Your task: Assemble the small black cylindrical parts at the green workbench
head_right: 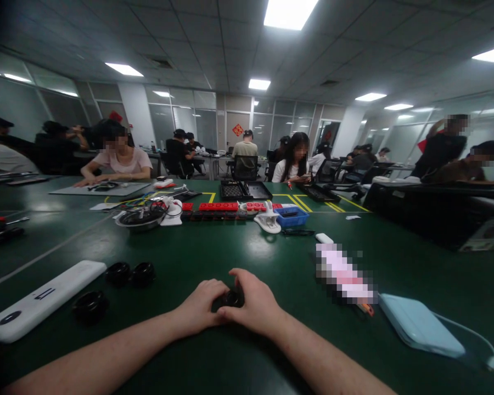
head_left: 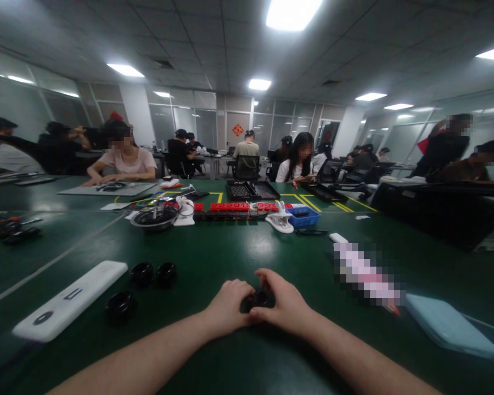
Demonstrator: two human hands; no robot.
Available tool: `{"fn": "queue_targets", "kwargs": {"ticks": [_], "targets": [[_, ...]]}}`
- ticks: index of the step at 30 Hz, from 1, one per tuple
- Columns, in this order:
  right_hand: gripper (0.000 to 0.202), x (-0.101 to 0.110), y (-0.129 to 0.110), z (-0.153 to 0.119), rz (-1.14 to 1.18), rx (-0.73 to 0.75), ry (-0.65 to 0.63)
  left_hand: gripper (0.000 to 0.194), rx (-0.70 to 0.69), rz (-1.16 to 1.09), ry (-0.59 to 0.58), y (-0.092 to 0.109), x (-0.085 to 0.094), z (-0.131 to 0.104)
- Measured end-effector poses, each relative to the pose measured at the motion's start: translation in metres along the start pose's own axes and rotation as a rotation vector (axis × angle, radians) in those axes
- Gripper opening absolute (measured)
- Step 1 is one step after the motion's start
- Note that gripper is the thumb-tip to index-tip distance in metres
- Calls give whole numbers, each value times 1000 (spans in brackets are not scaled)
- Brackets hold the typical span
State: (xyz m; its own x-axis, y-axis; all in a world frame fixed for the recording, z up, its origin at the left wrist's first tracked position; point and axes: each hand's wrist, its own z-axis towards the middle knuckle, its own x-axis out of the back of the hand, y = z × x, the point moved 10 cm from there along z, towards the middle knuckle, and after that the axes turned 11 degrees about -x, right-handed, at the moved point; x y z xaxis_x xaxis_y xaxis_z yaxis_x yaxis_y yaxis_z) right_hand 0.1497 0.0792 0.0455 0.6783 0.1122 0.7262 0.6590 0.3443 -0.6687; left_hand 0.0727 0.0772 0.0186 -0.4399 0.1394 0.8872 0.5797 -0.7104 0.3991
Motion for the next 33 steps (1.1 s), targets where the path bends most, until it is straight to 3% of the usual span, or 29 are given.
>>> {"fn": "queue_targets", "kwargs": {"ticks": [7, 15, 21, 26, 30, 33], "targets": [[41, -4, -12, -5, 26, 79, -19, 29, -16, 75, 52, 3, 2, -3], [55, 0, -8, -7, 51, 69, 39, 30, -25, 102, 66, 5, 4, -5], [17, -3, -14, -6, 0, 74, 17, 27, -18, 93, 62, 1, 1, -3], [31, -4, -15, -9, -6, 79, -13, 28, 0, 72, 53, -4, -2, -2], [52, 0, -6, -6, -9, 17, 44, 32, 2, 59, 46, -5, -2, -2], [48, -1, 1, -3, -33, -26, 64, 29, 3, 59, 46, -3, -1, -2]]}}
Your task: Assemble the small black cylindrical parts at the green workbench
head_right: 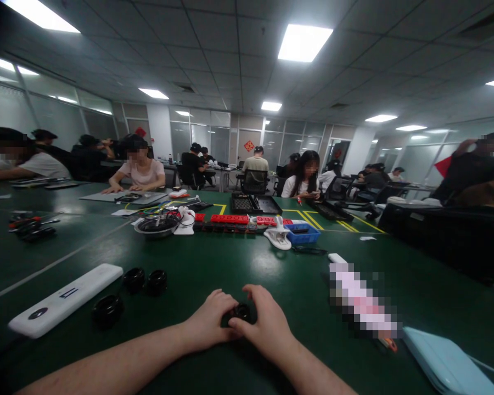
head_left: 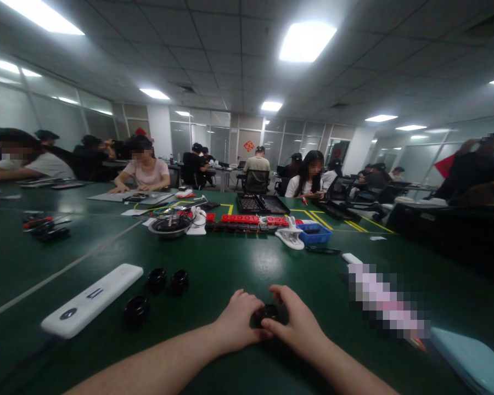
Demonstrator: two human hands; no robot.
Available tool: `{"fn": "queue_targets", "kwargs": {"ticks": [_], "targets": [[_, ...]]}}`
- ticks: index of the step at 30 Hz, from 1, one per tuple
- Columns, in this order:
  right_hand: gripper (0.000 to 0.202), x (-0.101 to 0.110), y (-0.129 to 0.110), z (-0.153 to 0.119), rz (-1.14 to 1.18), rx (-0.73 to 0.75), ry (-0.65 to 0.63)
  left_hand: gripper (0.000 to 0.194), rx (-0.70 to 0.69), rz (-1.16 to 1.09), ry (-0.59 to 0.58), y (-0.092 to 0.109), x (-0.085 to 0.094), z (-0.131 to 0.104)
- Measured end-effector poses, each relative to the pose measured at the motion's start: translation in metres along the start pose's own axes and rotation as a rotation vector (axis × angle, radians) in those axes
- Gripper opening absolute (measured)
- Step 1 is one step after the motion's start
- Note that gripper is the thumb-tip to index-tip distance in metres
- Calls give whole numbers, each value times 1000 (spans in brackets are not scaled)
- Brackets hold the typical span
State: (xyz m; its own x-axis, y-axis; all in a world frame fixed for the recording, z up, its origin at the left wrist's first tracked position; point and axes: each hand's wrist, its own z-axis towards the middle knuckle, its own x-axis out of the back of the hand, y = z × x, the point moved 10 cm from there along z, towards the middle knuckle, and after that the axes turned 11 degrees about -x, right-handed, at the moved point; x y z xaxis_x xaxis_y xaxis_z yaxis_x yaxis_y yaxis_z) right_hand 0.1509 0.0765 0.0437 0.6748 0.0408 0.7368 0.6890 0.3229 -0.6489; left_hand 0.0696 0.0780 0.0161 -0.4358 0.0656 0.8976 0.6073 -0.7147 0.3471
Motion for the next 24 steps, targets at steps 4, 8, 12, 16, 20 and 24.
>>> {"fn": "queue_targets", "kwargs": {"ticks": [4, 8, 12, 16, 20, 24], "targets": [[34, -5, -3, -1, -9, 19, -52, 24, -3, 9, 6, 3, 2, 0], [42, -5, -15, -6, 17, 78, -120, 25, -8, 15, -9, 2, 1, 0], [51, 3, -15, -5, 18, 48, -37, 28, -7, 20, -12, 1, 0, -1], [58, -3, -3, -2, 4, -2, -5, 24, 2, 26, -5, 2, 0, -1], [60, -12, 2, -2, 10, 1, -45, 22, 21, 26, -4, 3, 1, 0], [56, -10, -6, -6, 22, 65, -79, 23, 21, 11, -16, 1, 0, 1]]}}
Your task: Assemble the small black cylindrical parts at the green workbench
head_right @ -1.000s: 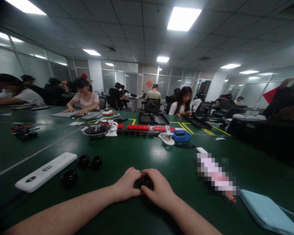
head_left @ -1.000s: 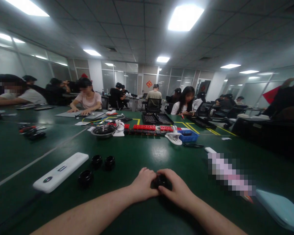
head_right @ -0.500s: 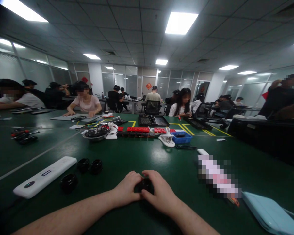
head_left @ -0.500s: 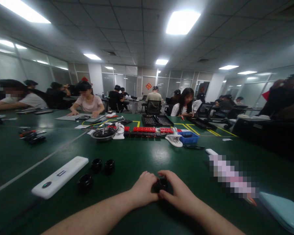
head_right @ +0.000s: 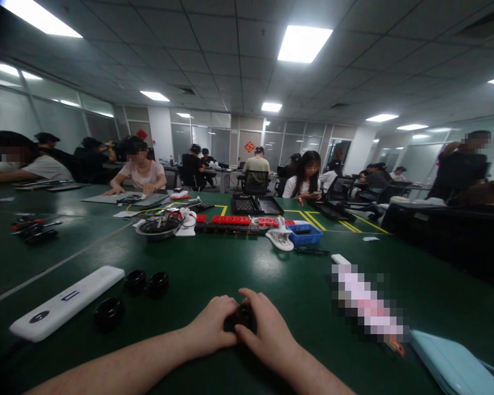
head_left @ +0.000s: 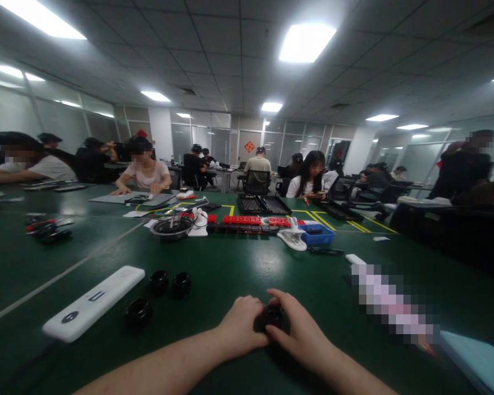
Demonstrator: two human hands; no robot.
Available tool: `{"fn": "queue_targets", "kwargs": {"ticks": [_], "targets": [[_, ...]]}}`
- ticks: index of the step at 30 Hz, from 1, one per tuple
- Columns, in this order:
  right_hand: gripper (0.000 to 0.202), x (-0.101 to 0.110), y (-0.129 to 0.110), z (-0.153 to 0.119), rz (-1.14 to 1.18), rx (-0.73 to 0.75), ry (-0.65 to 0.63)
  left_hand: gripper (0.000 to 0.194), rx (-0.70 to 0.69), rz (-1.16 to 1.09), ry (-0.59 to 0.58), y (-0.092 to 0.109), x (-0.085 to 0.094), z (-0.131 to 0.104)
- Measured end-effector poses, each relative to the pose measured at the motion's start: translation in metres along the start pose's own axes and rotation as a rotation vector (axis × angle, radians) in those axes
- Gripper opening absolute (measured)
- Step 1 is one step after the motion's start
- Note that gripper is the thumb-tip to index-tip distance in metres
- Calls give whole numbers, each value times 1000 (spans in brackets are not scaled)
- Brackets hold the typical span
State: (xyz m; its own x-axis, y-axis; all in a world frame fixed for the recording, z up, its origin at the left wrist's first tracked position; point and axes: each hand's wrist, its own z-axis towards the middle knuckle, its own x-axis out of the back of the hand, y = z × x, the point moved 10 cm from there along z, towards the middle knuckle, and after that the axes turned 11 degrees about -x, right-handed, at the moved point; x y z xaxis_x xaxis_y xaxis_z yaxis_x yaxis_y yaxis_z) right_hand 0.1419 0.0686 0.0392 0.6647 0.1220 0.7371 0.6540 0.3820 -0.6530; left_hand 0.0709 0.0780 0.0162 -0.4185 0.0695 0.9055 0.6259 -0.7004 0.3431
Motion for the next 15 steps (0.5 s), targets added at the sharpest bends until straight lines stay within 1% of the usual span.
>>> {"fn": "queue_targets", "kwargs": {"ticks": [3, 6, 10, 13, 15], "targets": [[57, 2, -7, -1, 4, 35, -46, 23, -5, -9, -3, -1, -2, 0], [56, 8, -5, 1, 15, -9, -7, 28, -7, -6, 6, -1, -2, -1], [50, 6, 2, 3, -25, -70, 17, 25, -6, 3, 10, 0, -1, -1], [49, 6, -2, 1, -45, -21, 45, 25, -9, 4, 2, 2, 0, -1], [50, 7, -8, -2, -36, 26, 40, 27, -8, 3, -6, 2, 0, -1]]}}
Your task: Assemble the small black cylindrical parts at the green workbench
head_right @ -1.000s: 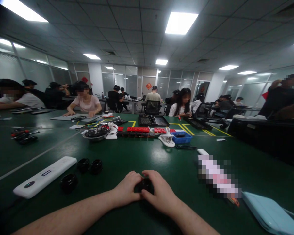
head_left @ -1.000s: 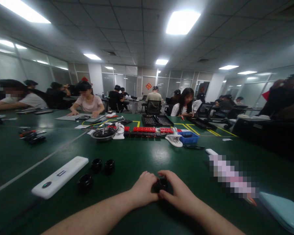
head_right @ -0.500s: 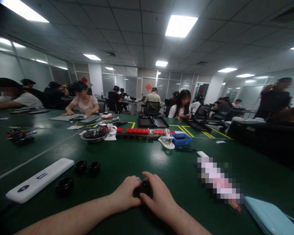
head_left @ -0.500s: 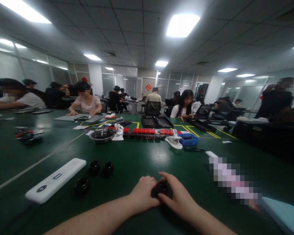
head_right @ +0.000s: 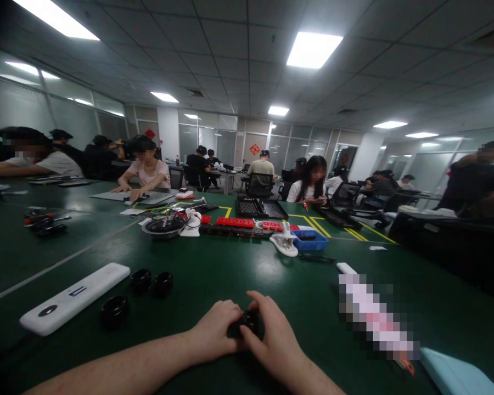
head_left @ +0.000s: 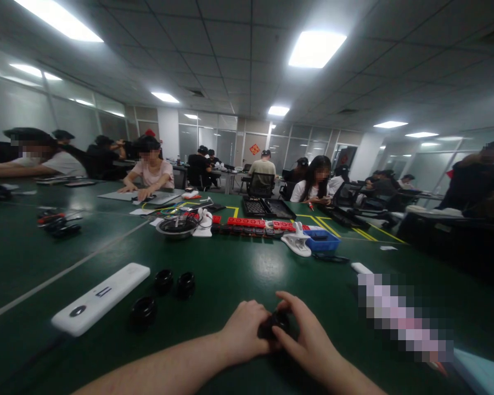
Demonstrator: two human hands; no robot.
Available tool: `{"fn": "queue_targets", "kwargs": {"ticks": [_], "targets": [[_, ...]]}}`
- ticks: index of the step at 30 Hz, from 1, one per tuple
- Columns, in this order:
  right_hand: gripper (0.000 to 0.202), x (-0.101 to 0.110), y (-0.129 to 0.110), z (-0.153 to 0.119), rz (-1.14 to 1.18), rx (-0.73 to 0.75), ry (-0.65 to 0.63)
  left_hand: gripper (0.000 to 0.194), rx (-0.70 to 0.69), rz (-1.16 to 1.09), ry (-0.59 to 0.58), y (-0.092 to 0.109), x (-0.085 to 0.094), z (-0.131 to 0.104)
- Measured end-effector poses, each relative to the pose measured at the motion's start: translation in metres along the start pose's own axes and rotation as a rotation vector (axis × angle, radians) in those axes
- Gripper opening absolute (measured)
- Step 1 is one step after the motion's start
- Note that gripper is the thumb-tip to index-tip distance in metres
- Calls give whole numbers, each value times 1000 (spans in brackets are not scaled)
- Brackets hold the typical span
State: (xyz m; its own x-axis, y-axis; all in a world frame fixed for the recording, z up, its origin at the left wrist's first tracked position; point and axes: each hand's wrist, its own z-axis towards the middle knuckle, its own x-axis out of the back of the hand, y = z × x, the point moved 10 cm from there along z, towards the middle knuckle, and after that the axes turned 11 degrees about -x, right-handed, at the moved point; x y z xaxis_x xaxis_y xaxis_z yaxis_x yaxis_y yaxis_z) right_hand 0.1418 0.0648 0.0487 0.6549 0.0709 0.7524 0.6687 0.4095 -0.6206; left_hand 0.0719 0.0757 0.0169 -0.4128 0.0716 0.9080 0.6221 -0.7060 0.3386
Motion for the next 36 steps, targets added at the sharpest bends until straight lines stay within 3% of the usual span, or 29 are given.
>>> {"fn": "queue_targets", "kwargs": {"ticks": [5, 13, 25, 29, 33, 36], "targets": [[64, -4, -5, 0, 39, 20, -94, 26, 10, 7, -2, -4, -3, -1], [59, -3, 19, 9, 28, -194, -24, 25, 3, 6, -4, -2, -3, 1], [61, -2, -4, -2, 72, 26, -103, 32, 35, 15, 4, -4, -1, -1], [60, 4, 5, 3, 43, -68, -3, 33, 33, 0, 10, -4, 0, -1], [59, -4, 14, 6, -36, -198, -48, 28, 12, 10, 9, -4, -4, 1], [58, -3, 8, 7, -2, -151, -70, 30, 13, 12, 17, -5, -5, 1]]}}
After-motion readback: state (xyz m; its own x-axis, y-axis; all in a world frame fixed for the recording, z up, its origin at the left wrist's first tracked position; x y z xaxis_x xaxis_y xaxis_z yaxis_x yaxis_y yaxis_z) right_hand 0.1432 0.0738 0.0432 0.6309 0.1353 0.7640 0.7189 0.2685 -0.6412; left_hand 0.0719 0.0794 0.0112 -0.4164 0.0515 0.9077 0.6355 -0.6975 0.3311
